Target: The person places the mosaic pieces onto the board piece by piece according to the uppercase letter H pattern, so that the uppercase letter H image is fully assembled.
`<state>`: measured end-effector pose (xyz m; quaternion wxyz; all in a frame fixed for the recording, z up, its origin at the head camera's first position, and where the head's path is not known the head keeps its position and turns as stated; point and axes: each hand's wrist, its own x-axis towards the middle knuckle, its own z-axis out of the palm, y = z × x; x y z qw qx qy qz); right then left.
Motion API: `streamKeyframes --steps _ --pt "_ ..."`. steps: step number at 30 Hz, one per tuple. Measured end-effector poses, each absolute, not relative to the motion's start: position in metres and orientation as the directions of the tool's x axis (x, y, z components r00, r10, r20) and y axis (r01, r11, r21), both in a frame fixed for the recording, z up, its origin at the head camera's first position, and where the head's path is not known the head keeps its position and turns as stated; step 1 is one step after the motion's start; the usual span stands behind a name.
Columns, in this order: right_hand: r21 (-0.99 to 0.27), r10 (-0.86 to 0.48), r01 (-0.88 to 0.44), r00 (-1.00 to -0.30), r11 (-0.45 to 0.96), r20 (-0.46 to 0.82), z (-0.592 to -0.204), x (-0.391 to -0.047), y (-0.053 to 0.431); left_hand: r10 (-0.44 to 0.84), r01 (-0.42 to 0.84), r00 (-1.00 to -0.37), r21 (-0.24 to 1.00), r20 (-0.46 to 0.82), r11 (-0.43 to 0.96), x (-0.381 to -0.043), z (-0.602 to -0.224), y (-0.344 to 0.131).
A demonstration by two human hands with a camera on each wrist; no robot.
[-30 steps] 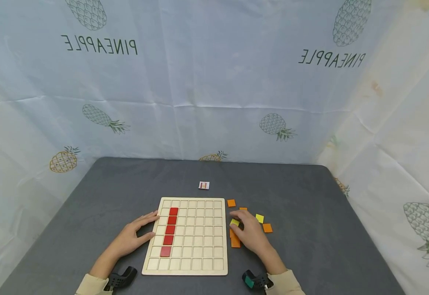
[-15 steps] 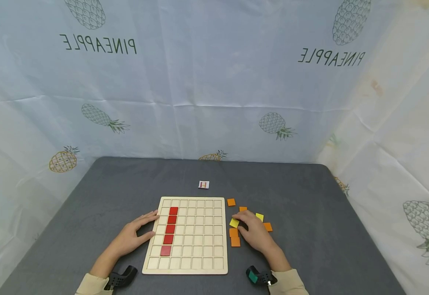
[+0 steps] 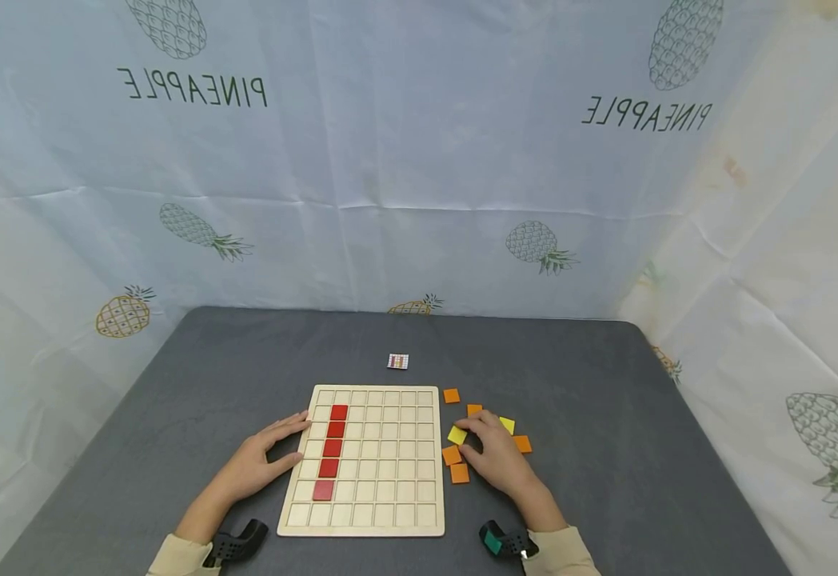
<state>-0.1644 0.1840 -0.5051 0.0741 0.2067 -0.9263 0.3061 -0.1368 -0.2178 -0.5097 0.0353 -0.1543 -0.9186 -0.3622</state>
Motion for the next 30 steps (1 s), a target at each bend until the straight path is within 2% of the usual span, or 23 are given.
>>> streamKeyframes --steps 10,18,24,30 --pt "-0.568 -0.270 -0.368 -0.929 0.736 0.252 -0.507 -0.165 0.182 0.259 0.311 -0.949 0.660 0.179 0.684 -0.137 -0.511 -0.218" --pt "-0.564 -0.249 -0.376 -0.924 0.735 0.292 -0.503 -0.163 0.177 0.260 0.314 -0.948 0.659 0.182 0.684 -0.136 -0.511 -0.218" --pt "-0.569 -0.309 -0.449 -0.892 0.689 0.330 -0.497 -0.159 0.162 0.263 0.317 -0.947 0.662 0.183 0.679 -0.136 -0.512 -0.218" --pt "-0.594 -0.401 -0.507 -0.861 0.624 0.313 -0.490 -0.157 0.140 0.262 0.313 -0.948 0.665 0.179 0.678 -0.137 -0.511 -0.218"
